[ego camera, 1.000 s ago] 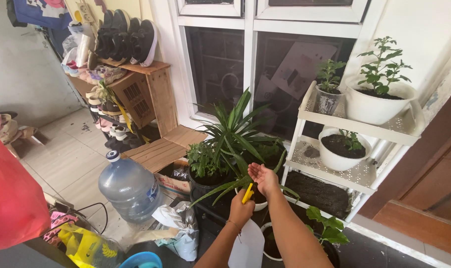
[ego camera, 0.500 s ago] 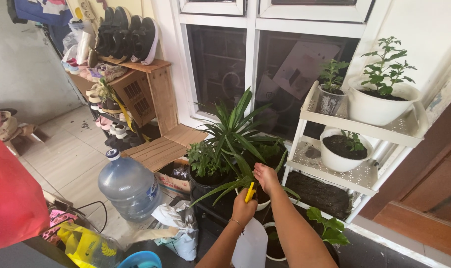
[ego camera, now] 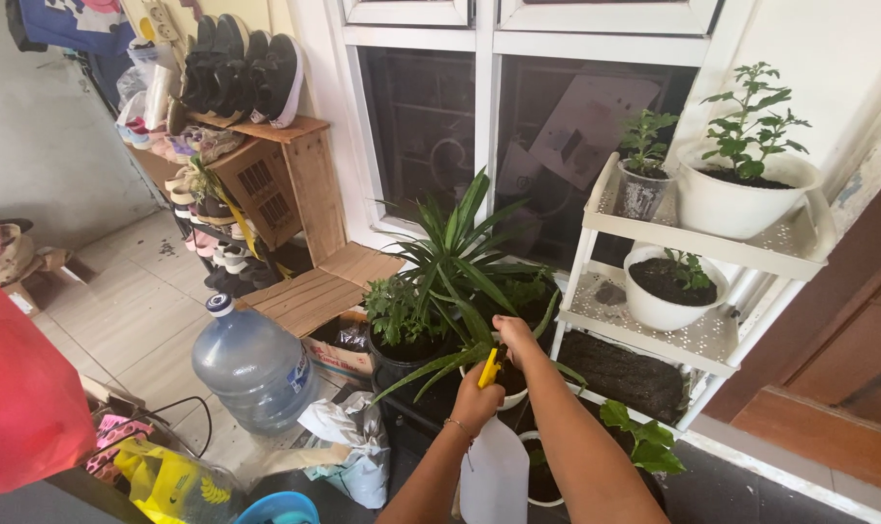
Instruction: The recorder repots aloe vera plants using soil and a spoon, then prunes and waters them with a spray bottle.
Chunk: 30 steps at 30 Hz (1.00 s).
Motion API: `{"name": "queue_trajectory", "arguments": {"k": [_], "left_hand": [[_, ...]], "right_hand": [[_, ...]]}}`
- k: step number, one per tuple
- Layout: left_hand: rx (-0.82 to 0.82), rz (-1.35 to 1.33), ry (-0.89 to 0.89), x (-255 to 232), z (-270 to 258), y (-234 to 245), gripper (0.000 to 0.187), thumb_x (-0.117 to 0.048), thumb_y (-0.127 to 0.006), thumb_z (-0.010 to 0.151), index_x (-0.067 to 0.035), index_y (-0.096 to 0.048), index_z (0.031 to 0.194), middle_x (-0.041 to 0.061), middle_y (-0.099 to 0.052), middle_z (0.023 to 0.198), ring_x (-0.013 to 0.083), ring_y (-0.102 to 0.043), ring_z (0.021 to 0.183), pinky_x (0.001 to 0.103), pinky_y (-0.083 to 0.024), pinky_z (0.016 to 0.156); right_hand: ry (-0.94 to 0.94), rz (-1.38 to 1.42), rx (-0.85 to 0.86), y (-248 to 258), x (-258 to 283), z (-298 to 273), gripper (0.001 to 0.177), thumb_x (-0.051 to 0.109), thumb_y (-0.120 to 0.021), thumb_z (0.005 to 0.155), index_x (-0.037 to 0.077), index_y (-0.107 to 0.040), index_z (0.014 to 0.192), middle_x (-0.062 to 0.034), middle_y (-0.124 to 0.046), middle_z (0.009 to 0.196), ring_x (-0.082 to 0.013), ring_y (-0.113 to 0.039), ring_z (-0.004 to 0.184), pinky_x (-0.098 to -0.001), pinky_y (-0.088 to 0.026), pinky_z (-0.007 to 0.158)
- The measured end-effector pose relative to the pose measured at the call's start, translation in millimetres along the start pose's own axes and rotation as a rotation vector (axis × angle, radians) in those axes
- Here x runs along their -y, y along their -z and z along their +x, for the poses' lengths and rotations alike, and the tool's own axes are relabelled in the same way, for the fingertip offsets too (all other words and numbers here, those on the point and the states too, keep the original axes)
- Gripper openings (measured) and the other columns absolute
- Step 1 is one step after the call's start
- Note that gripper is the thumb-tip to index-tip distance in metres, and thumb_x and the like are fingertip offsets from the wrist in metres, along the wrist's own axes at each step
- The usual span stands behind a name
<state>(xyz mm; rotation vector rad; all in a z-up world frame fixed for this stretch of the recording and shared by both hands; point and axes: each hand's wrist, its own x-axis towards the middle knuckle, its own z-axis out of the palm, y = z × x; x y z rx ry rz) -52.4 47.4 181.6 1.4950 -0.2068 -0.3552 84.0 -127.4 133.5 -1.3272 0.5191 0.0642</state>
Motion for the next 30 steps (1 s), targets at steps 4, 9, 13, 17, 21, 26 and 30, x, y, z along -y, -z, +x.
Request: {"name": "queue_trajectory", "arguments": {"k": [4,9,13,17,21,26,30], "left_hand": [[0.003,-0.026,-0.053,12.9,9.2,-1.3,0.03,0.001,-0.062,0.075,0.001,-0.068,0.105,0.006,-0.062,0.072,0.0141,-0.054,0.056,0.028,-0.042,0.051],[-0.084,-0.049,-0.092,30.2,29.0,3.8,0.022,0.001,-0.06,0.077,0.005,-0.069,0.097,0.008,-0.063,0.069,0.0155,-0.057,0.055,0.028,-0.045,0.052],[-0.03,-0.001,-0.062,4.6,11.9,5.8,0.024,0.002,-0.062,0.077,0.004,-0.065,0.101,0.007,-0.06,0.071,0.0155,-0.055,0.058,0.029,-0.043,0.052],[-0.044,-0.001,0.005,-10.8,1.8,3.1,0.05,0.002,-0.061,0.074,-0.01,-0.064,0.122,0.006,-0.061,0.073,0.0151,-0.056,0.06,0.028,-0.045,0.055],[-0.035,0.016,-0.089,11.3,12.3,5.9,0.041,0.004,-0.061,0.074,0.002,-0.071,0.113,0.007,-0.059,0.077,0.0144,-0.054,0.062,0.027,-0.043,0.055],[-0.12,-0.039,-0.075,26.3,23.6,7.4,0.03,0.005,-0.06,0.075,0.004,-0.068,0.105,0.01,-0.06,0.075,0.0164,-0.056,0.059,0.028,-0.043,0.053],[-0.109,-0.035,-0.045,13.9,18.0,10.6,0.028,0.006,-0.062,0.077,0.006,-0.067,0.104,0.01,-0.06,0.076,0.016,-0.052,0.06,0.029,-0.041,0.052]], "right_hand": [[-0.041,-0.008,-0.012,4.0,-3.1,6.6,0.057,0.034,-0.057,0.102,0.01,-0.05,0.152,-0.0263,-0.048,0.153,-0.0402,-0.054,0.134,-0.0519,-0.05,0.1],[-0.046,0.015,0.004,16.0,-11.7,29.9,0.057,0.037,-0.058,0.098,0.007,-0.054,0.146,-0.0205,-0.054,0.153,-0.0315,-0.048,0.14,-0.0465,-0.038,0.11],[-0.026,0.099,0.078,18.5,-18.5,36.1,0.065,0.038,-0.058,0.099,0.003,-0.043,0.152,-0.021,-0.042,0.16,-0.0309,-0.036,0.149,-0.0504,-0.026,0.118],[-0.078,0.008,-0.062,7.6,3.4,-2.8,0.078,0.045,-0.06,0.099,0.002,-0.032,0.158,-0.0246,-0.022,0.167,-0.0364,-0.029,0.154,-0.0449,-0.028,0.125],[-0.079,0.041,-0.04,12.4,-1.3,10.6,0.088,0.047,-0.062,0.099,-0.007,-0.026,0.158,-0.0279,-0.019,0.168,-0.0409,-0.022,0.155,-0.0479,-0.025,0.125],[-0.093,0.08,-0.001,16.5,-8.4,22.7,0.083,0.041,-0.062,0.098,-0.003,-0.027,0.159,-0.027,-0.021,0.167,-0.0389,-0.023,0.156,-0.0499,-0.025,0.124],[-0.082,0.132,0.038,20.6,-18.5,40.8,0.08,0.037,-0.061,0.101,-0.006,-0.024,0.158,-0.0312,-0.016,0.168,-0.0412,-0.019,0.157,-0.0498,-0.025,0.125]]}}
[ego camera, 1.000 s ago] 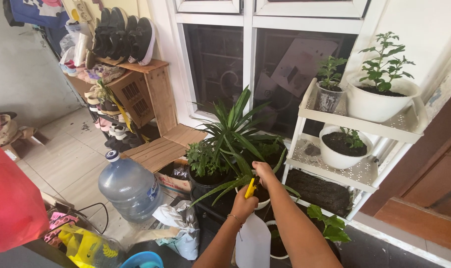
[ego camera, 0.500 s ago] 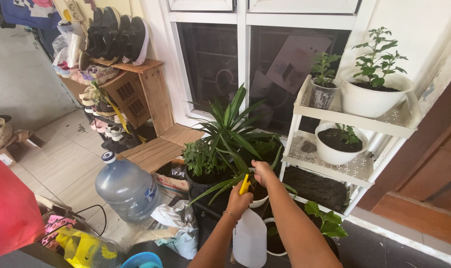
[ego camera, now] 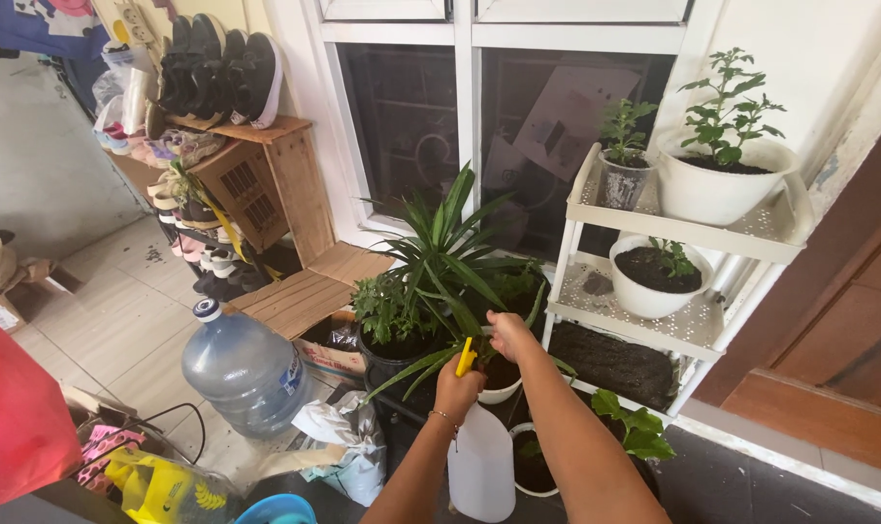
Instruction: The recorder repots aloe vera plants using soil and a spoon, then prunes and waters them with a spray bottle.
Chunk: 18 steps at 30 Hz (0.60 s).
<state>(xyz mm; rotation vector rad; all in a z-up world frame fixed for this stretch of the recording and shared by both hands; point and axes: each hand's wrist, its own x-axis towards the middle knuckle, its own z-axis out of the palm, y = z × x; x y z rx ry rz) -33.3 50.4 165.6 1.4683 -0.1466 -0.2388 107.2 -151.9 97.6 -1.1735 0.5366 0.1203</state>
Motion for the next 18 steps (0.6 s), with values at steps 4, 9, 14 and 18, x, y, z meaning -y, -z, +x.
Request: {"name": "queue_trajectory", "arguments": {"k": [4,9,14,18], "left_hand": [[0.05,-0.062,-0.014,-6.1,-2.4,-3.9,0.041,0.006,-0.059,0.074,-0.004,-0.065,0.113,0.004,-0.066,0.082,0.0124,-0.058,0.065,0.026,-0.047,0.057],[0.057,0.064,0.082,-15.6,-9.6,-5.2,0.044,0.003,-0.061,0.076,-0.004,-0.065,0.119,0.005,-0.061,0.078,0.0141,-0.056,0.063,0.028,-0.045,0.056],[0.048,0.144,-0.004,-3.8,-6.5,-4.6,0.039,0.001,-0.063,0.078,0.0,-0.062,0.116,0.008,-0.061,0.078,0.0175,-0.058,0.064,0.03,-0.046,0.058],[-0.075,0.443,-0.195,32.7,10.7,-1.1,0.026,-0.004,-0.066,0.077,0.003,-0.066,0.102,0.011,-0.064,0.077,0.0218,-0.061,0.068,0.033,-0.049,0.064]], "right_hand": [[0.001,-0.034,-0.035,0.3,-1.4,10.5,0.07,0.035,-0.064,0.104,-0.002,-0.035,0.156,-0.0278,-0.031,0.159,-0.0358,-0.036,0.145,-0.0458,-0.034,0.115],[0.069,-0.079,-0.055,-1.4,0.5,5.5,0.043,0.034,-0.066,0.102,-0.005,-0.057,0.116,-0.0068,-0.04,0.087,-0.0171,-0.033,0.07,-0.0355,-0.038,0.066],[0.024,-0.1,-0.079,-18.8,14.5,-34.0,0.037,0.032,-0.063,0.1,0.002,-0.063,0.122,-0.0094,-0.055,0.097,-0.0144,-0.042,0.07,-0.0328,-0.041,0.066],[0.046,-0.092,0.016,-2.5,-4.8,2.7,0.049,0.034,-0.063,0.1,-0.004,-0.061,0.132,-0.0127,-0.062,0.101,-0.0152,-0.044,0.068,-0.0313,-0.037,0.058]]}}
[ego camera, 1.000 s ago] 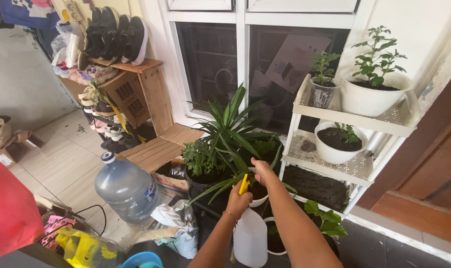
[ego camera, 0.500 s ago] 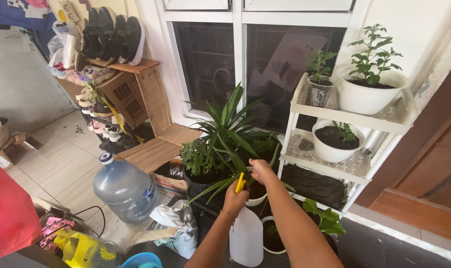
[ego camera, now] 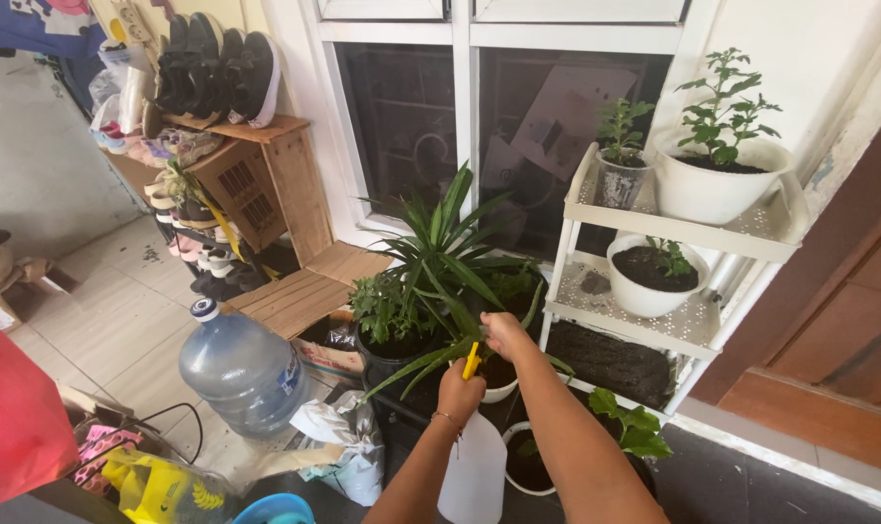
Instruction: The recorder repots aloe vera plants using soil and a spoon, then prunes and waters them with a spray bottle.
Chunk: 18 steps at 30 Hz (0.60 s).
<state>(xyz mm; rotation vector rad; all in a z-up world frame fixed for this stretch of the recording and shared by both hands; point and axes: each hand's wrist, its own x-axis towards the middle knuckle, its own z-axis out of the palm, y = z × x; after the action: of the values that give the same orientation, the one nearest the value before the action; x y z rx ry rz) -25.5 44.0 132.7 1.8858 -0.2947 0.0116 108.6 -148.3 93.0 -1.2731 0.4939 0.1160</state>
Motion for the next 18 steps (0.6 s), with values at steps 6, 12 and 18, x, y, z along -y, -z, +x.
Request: {"name": "queue_trajectory", "arguments": {"k": [6,12,18], "left_hand": [[0.079,-0.161,0.185,-15.1,-20.8,8.1,0.028,-0.003,-0.062,0.078,0.002,-0.062,0.106,0.011,-0.063,0.076,0.0221,-0.062,0.065,0.035,-0.05,0.06],[0.118,-0.299,0.205,-3.6,-25.5,0.6,0.037,-0.001,-0.062,0.081,-0.003,-0.056,0.118,0.009,-0.062,0.081,0.0182,-0.061,0.065,0.032,-0.05,0.059],[0.103,-0.365,0.22,6.9,-24.9,-3.1,0.025,0.002,-0.061,0.082,-0.002,-0.056,0.106,0.008,-0.057,0.077,0.0171,-0.057,0.061,0.031,-0.048,0.056]], "right_hand": [[0.064,-0.159,-0.134,-15.0,12.7,-44.1,0.034,0.015,-0.066,0.096,-0.003,-0.071,0.125,-0.019,-0.072,0.116,-0.0257,-0.073,0.098,-0.0313,-0.063,0.079],[0.351,-0.709,-0.237,-19.5,18.1,-78.5,0.016,0.006,-0.075,0.084,0.004,-0.081,0.098,-0.0141,-0.08,0.085,-0.0208,-0.079,0.077,-0.0362,-0.062,0.076],[0.52,-1.1,-0.263,-27.4,41.1,-108.5,0.015,0.012,-0.08,0.081,0.01,-0.083,0.095,-0.0157,-0.078,0.093,-0.031,-0.076,0.088,-0.0392,-0.061,0.083]]}}
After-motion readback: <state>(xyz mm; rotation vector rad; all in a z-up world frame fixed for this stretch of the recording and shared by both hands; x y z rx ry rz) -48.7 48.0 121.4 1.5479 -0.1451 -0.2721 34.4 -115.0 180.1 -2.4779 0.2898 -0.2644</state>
